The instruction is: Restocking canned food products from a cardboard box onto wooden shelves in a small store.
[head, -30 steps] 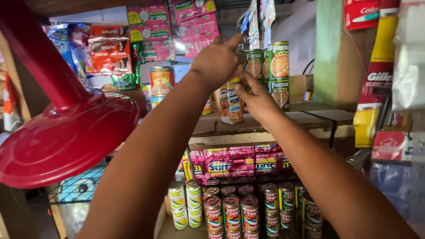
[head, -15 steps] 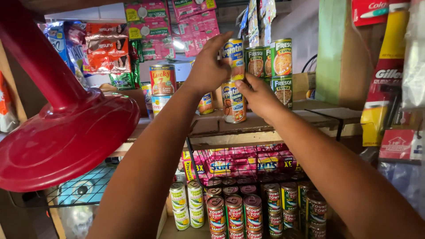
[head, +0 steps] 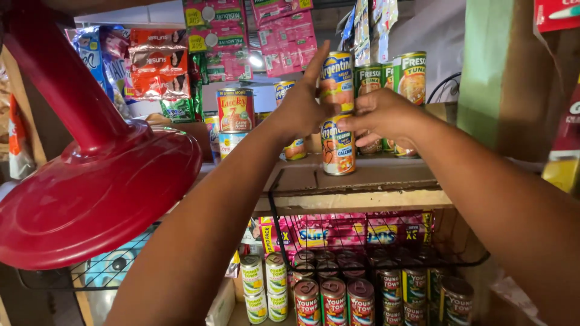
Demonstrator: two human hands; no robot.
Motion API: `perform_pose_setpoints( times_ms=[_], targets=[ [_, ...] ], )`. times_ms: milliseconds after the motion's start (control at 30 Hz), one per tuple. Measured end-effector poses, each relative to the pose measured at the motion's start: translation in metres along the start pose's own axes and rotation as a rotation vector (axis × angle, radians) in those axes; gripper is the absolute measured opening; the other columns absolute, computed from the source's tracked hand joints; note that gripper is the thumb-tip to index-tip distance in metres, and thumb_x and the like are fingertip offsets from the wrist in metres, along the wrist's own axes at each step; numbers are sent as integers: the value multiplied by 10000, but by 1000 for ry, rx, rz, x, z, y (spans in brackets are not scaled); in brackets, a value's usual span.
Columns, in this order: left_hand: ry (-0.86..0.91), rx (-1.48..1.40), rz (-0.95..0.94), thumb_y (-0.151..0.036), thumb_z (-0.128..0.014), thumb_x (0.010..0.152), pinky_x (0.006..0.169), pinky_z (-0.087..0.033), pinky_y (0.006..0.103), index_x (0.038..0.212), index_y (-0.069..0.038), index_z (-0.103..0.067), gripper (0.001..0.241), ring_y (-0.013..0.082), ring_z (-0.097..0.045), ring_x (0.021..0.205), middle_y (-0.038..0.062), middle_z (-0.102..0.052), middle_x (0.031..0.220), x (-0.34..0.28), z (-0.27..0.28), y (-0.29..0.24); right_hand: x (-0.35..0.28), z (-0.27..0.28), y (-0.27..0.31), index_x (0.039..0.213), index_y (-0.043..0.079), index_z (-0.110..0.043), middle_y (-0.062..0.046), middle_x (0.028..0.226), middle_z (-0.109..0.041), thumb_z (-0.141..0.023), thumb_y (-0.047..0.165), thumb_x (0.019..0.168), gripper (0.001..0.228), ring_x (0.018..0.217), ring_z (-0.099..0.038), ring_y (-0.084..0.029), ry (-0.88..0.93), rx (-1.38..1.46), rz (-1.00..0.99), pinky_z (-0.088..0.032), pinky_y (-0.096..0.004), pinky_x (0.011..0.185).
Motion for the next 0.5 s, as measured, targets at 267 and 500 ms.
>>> perform_pose_setpoints(
  times_ms=[267, 500],
  targets=[
    [-137, 252, -151, -158, -882, 839, 922, -571, 383, 1626, -318, -165, 1077, 260, -732, 1067, 185, -694, 1229, 42, 13, 58, 48, -14, -22, 1105, 28, -734, -75, 1023, -783, -809, 160, 832, 313, 920, -756, -213, -60, 48, 11, -637, -414, 758],
    [-270, 406, -66, -215, -881, 746, 877, -593, 396, 1552, -303, -316, 988, 267, -772, 1008, 100, -778, 1069, 54, 21, 71, 78, -25, -29, 1069, 87, -744, -42, 951, -778, -837, 125, 780, 306, 837, -739, -168, -184, -85, 11, -616, -381, 658]
  ],
)
Point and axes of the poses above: each hand's wrist, its own x-axis towards the middle knuckle, its own z-axis out of the back of the hand, y = z × x, the point moved 3 cm from there along x, towards the middle knuckle
